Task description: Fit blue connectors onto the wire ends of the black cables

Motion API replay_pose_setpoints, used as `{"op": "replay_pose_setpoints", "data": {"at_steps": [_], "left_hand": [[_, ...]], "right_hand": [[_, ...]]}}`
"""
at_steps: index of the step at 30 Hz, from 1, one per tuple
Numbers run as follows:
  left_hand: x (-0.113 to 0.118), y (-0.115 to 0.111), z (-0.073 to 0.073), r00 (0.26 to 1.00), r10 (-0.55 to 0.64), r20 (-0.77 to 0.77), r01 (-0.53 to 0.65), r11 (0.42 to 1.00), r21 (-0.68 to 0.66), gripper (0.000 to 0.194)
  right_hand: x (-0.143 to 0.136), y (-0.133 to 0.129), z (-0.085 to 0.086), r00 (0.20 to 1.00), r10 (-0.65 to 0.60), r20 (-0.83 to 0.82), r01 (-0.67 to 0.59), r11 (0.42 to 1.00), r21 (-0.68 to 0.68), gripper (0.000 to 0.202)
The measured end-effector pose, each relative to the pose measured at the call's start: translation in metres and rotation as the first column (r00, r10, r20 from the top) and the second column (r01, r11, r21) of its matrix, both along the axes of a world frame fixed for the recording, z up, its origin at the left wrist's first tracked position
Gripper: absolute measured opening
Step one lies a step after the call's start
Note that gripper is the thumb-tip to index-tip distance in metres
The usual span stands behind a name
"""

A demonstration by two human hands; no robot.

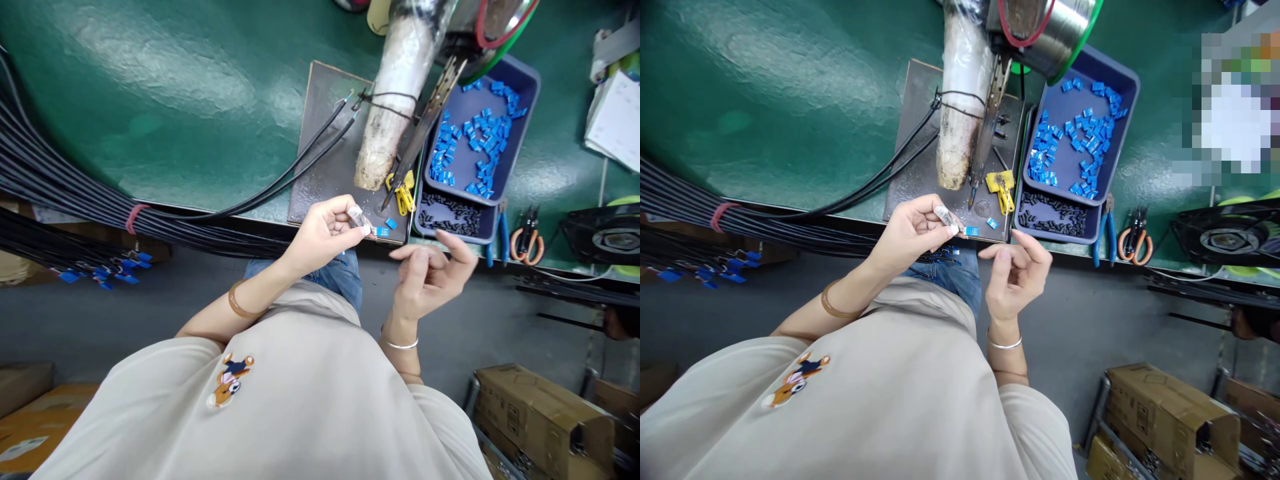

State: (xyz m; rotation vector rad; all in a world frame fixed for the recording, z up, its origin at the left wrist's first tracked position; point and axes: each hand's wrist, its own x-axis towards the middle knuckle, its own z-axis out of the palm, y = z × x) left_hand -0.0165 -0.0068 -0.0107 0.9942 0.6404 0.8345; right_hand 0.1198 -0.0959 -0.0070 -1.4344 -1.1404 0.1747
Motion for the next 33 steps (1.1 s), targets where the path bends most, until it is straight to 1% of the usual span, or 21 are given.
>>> {"op": "replay_pose_setpoints", "data": {"at_steps": [1, 2, 4, 6, 7, 10, 12, 18, 20, 23, 24, 25, 27, 29, 31, 33], "left_hand": [[0.000, 0.000, 0.000, 1.000, 0.000, -0.001, 0.000, 1.000, 0.002, 0.024], [0.001, 0.000, 0.000, 1.000, 0.005, -0.005, -0.005, 1.000, 0.004, 0.024], [0.001, 0.000, 0.000, 1.000, 0.013, -0.018, -0.013, 1.000, 0.012, 0.023], [0.001, 0.000, 0.001, 1.000, 0.001, -0.032, 0.000, 1.000, 0.026, 0.022], [0.000, 0.000, 0.001, 0.999, -0.009, -0.036, 0.011, 0.999, 0.032, 0.021], [-0.001, -0.001, 0.002, 0.999, -0.030, -0.044, 0.031, 0.999, 0.034, 0.022], [-0.002, -0.001, 0.002, 0.999, -0.033, -0.039, 0.034, 0.999, 0.030, 0.022], [-0.002, -0.001, -0.001, 0.998, -0.037, -0.050, 0.038, 0.999, 0.034, 0.023], [-0.001, -0.002, -0.001, 0.998, -0.015, -0.058, 0.017, 0.999, 0.039, 0.022], [0.000, -0.003, 0.001, 0.998, 0.030, -0.062, -0.027, 0.998, 0.058, 0.019], [0.001, -0.004, 0.002, 0.997, 0.040, -0.062, -0.036, 0.997, 0.065, 0.019], [0.001, -0.004, 0.003, 0.997, 0.044, -0.060, -0.040, 0.997, 0.071, 0.019], [0.002, -0.003, 0.004, 0.997, 0.046, -0.061, -0.042, 0.996, 0.073, 0.020], [0.002, -0.003, 0.005, 0.996, 0.055, -0.065, -0.050, 0.996, 0.071, 0.021], [0.002, -0.002, 0.005, 0.995, 0.071, -0.072, -0.066, 0.995, 0.078, 0.021], [0.003, -0.002, 0.004, 0.993, 0.093, -0.073, -0.086, 0.991, 0.098, 0.018]], "right_hand": [[0.000, 0.000, 0.000, 1.000, -0.017, 0.006, 0.017, 1.000, 0.027, 0.028], [0.000, 0.000, 0.001, 0.999, -0.023, 0.049, 0.022, 0.999, 0.033, 0.027], [0.000, 0.000, 0.003, 0.977, -0.021, 0.213, 0.016, 1.000, 0.026, 0.021], [0.001, 0.002, 0.006, 0.922, -0.022, 0.386, 0.014, 1.000, 0.024, 0.019], [0.001, 0.003, 0.007, 0.894, -0.020, 0.448, 0.013, 1.000, 0.018, 0.019], [0.002, 0.006, 0.009, 0.846, 0.037, 0.532, -0.019, 0.999, -0.040, 0.019], [0.003, 0.009, 0.008, 0.830, 0.089, 0.550, -0.054, 0.995, -0.080, 0.018], [0.003, 0.015, 0.003, 0.805, 0.181, 0.565, -0.116, 0.982, -0.150, 0.009], [0.003, 0.014, 0.000, 0.814, 0.194, 0.547, -0.133, 0.980, -0.150, 0.008], [0.004, 0.011, -0.002, 0.904, 0.137, 0.405, -0.115, 0.990, -0.078, 0.009], [0.005, 0.009, -0.002, 0.925, 0.104, 0.366, -0.091, 0.995, -0.052, 0.010], [0.006, 0.008, -0.002, 0.930, 0.072, 0.362, -0.065, 0.997, -0.034, 0.011], [0.006, 0.006, 0.000, 0.892, 0.035, 0.450, -0.032, 0.999, -0.014, 0.014], [0.006, 0.006, 0.000, 0.842, 0.042, 0.538, -0.040, 0.999, -0.015, 0.017], [0.004, 0.008, 0.000, 0.841, 0.064, 0.537, -0.056, 0.998, -0.031, 0.018], [0.003, 0.009, 0.000, 0.870, 0.086, 0.486, -0.061, 0.996, -0.068, 0.014]]}}
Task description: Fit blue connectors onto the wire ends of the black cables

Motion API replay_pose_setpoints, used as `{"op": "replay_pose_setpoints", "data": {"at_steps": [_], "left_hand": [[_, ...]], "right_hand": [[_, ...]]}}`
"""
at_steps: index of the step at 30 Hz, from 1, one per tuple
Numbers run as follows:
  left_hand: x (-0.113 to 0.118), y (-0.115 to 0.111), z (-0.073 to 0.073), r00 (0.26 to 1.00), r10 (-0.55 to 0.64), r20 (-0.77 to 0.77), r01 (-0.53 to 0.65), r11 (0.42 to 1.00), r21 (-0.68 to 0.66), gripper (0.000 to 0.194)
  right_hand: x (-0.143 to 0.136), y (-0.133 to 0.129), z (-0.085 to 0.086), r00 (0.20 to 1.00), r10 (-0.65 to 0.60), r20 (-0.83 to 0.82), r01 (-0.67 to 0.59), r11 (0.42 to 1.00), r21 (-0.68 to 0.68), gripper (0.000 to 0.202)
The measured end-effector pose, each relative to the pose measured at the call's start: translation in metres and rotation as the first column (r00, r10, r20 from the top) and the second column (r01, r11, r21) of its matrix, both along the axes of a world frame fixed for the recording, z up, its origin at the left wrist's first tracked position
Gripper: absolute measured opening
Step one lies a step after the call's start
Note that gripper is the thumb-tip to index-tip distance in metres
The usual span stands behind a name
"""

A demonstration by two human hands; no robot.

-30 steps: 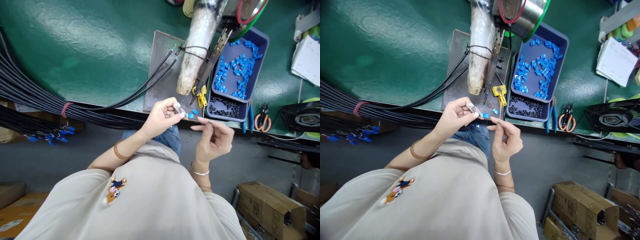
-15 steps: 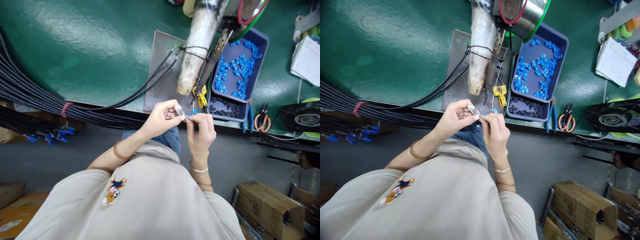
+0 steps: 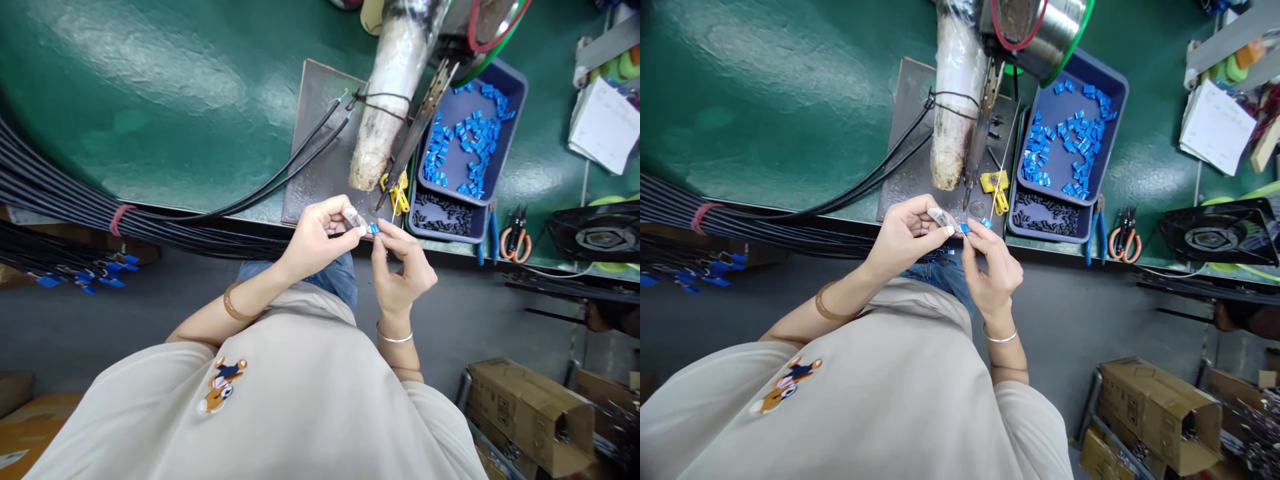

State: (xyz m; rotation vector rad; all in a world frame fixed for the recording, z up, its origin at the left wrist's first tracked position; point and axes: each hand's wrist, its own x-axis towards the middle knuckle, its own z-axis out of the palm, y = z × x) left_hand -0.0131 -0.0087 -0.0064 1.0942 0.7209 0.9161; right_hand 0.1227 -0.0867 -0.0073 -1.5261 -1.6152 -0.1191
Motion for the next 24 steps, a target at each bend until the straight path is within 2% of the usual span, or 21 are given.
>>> {"op": "replay_pose_setpoints", "data": {"at_steps": [5, 13, 19, 24], "left_hand": [[0.006, -0.001, -0.004, 0.997, 0.075, 0.010, -0.076, 0.994, 0.076, 0.016], [0.013, -0.001, 0.000, 0.982, 0.182, -0.053, -0.170, 0.968, 0.183, 0.015], [0.017, -0.001, 0.000, 0.964, 0.247, -0.097, -0.221, 0.949, 0.227, 0.015], [0.019, -0.001, 0.000, 0.955, 0.276, -0.112, -0.246, 0.943, 0.222, 0.018]], "right_hand": [[0.000, 0.004, -0.001, 0.992, 0.023, -0.126, -0.036, 0.995, -0.098, 0.003], [0.003, 0.012, 0.002, 0.966, 0.049, -0.253, -0.081, 0.990, -0.118, 0.005], [0.005, 0.017, 0.005, 0.961, 0.027, -0.277, -0.075, 0.983, -0.165, 0.006], [0.006, 0.021, 0.010, 0.954, 0.059, -0.294, -0.103, 0.986, -0.134, 0.005]]}}
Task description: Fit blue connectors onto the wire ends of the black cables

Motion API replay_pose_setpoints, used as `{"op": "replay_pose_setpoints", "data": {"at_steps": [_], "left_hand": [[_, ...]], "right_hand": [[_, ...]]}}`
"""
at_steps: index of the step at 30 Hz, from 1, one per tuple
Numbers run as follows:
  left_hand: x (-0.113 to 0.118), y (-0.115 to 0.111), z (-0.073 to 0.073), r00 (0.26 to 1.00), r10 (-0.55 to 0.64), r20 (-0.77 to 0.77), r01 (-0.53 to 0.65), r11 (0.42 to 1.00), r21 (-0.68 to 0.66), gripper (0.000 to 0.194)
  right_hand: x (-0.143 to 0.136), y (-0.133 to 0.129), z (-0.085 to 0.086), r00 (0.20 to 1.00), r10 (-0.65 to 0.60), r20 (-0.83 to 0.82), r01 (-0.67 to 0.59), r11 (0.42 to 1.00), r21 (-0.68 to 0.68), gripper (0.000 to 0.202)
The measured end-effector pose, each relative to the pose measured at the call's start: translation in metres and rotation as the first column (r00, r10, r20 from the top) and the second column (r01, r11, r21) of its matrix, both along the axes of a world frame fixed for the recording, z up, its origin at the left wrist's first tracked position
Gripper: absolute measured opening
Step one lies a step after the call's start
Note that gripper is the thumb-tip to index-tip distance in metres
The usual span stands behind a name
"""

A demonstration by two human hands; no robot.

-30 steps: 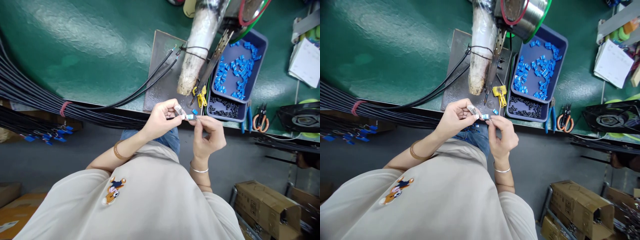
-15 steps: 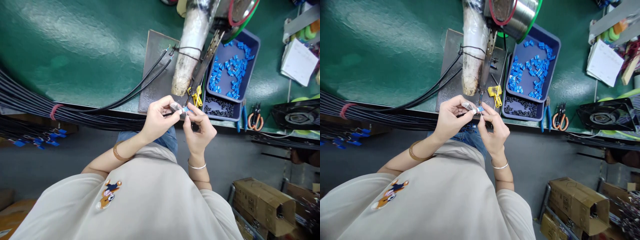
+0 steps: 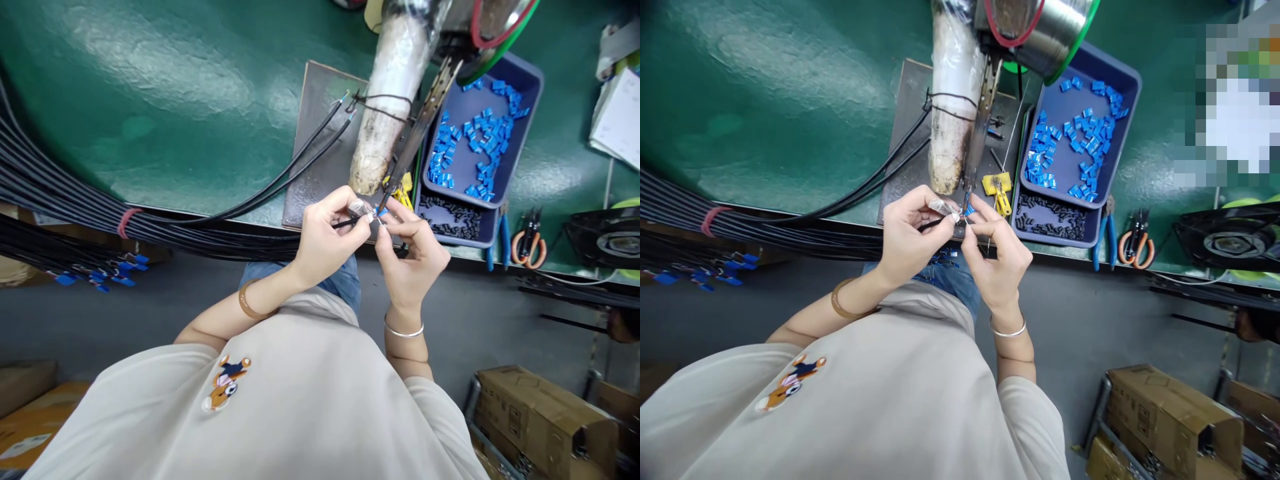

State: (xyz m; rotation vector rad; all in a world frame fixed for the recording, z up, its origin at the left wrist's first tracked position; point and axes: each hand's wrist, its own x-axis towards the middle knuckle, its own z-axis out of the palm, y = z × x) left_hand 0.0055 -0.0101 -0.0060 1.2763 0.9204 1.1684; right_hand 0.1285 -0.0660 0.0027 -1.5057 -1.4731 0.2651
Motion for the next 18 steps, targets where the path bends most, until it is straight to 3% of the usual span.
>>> {"op": "replay_pose_setpoints", "data": {"at_steps": [12, 18], "left_hand": [[-0.0020, -0.0001, 0.0023, 0.999, -0.018, -0.043, 0.017, 1.000, -0.025, 0.015], [-0.0001, -0.0031, -0.0010, 0.995, 0.020, -0.096, -0.017, 0.999, 0.028, 0.012]], "right_hand": [[0.0024, 0.0001, 0.0011, 0.998, 0.035, 0.046, -0.036, 0.999, 0.007, 0.006], [0.0055, 0.0017, 0.0018, 0.995, 0.017, 0.099, -0.019, 1.000, 0.020, 0.003]]}}
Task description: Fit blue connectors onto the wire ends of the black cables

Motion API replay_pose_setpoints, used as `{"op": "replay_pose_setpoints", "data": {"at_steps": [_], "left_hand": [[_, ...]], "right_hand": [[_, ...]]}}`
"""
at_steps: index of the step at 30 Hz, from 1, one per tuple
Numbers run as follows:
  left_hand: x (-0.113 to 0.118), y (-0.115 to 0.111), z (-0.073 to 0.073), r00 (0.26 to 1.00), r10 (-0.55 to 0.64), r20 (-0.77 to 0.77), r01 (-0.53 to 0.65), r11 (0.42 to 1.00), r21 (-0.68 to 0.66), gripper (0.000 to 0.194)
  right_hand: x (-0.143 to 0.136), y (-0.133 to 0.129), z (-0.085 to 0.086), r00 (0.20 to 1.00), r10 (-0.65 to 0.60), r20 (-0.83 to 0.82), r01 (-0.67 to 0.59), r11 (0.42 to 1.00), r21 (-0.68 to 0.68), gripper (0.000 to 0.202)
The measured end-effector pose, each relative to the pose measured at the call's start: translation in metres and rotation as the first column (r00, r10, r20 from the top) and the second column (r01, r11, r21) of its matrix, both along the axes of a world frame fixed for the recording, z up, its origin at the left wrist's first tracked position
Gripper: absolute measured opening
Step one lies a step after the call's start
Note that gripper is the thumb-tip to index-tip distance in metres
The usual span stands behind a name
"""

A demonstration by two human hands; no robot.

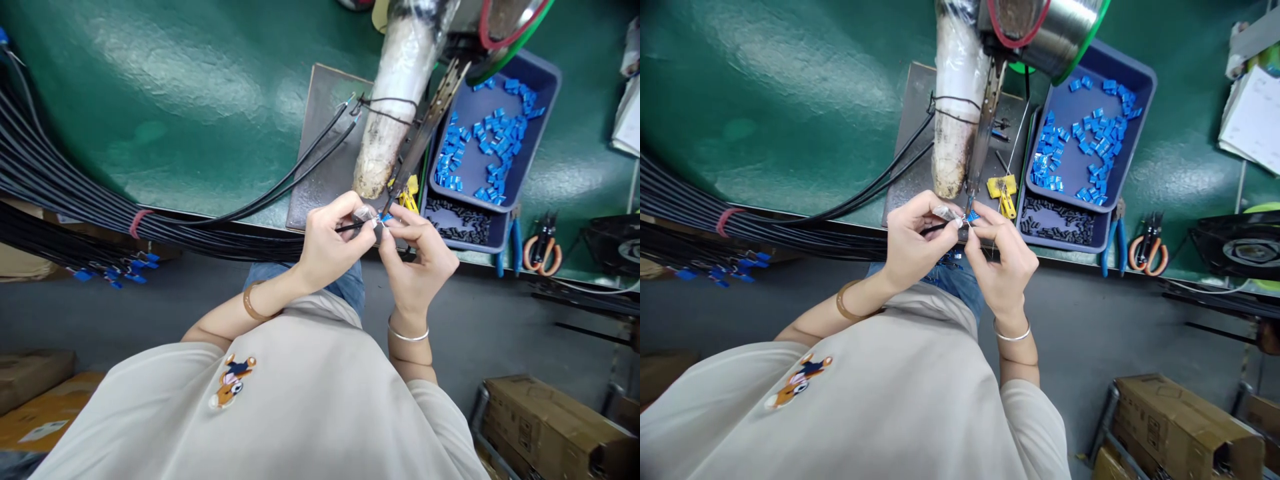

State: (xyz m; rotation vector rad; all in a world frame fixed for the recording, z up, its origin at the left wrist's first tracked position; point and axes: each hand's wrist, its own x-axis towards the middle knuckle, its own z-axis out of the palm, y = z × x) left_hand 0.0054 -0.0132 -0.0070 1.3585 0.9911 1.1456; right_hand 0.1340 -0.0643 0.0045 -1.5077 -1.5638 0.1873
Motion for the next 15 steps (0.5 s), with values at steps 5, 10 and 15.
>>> {"op": "replay_pose_setpoints", "data": {"at_steps": [5, 10, 15], "left_hand": [[0.0001, -0.0006, -0.0005, 0.999, 0.026, -0.026, -0.023, 0.995, 0.102, 0.005], [-0.0014, 0.0003, -0.0003, 1.000, 0.019, -0.020, -0.017, 0.993, 0.116, 0.005], [-0.0032, 0.0005, -0.0002, 0.999, -0.053, 0.000, 0.053, 0.998, -0.028, 0.008]], "right_hand": [[-0.0016, 0.0030, 0.0029, 0.998, -0.036, 0.050, 0.033, 0.998, 0.048, 0.004], [-0.0031, 0.0024, 0.0052, 0.999, -0.025, 0.039, 0.022, 0.998, 0.061, 0.006], [-0.0007, -0.0013, 0.0012, 0.999, -0.017, 0.039, 0.016, 1.000, 0.014, 0.005]]}}
